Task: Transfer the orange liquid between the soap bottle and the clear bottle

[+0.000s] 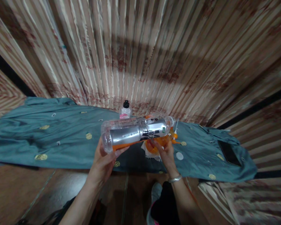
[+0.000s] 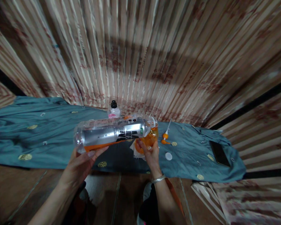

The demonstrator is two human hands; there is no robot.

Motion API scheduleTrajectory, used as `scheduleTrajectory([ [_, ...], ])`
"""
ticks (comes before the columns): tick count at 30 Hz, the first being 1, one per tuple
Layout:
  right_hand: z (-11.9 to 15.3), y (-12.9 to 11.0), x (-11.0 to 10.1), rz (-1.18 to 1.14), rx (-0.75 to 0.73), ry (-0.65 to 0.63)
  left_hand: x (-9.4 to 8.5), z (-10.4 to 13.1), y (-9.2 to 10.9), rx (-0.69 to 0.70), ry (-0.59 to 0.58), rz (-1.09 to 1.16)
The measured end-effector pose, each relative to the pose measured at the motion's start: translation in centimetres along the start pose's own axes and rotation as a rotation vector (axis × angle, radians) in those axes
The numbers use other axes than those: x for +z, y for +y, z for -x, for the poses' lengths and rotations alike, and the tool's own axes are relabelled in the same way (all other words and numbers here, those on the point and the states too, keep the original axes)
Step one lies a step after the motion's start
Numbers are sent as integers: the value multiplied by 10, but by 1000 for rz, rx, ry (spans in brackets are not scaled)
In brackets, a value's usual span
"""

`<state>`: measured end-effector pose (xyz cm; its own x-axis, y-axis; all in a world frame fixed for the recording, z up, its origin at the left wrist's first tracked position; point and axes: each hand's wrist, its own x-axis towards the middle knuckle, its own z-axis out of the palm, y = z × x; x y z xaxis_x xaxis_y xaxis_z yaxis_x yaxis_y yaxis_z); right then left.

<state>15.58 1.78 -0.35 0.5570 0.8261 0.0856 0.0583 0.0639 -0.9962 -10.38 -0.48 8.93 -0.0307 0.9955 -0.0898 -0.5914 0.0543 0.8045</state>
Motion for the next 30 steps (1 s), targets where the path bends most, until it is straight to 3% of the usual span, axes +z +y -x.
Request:
scheduleTrajectory([
  [30, 2, -3, 5, -85, -3, 6, 6, 4, -1, 15, 17, 31],
])
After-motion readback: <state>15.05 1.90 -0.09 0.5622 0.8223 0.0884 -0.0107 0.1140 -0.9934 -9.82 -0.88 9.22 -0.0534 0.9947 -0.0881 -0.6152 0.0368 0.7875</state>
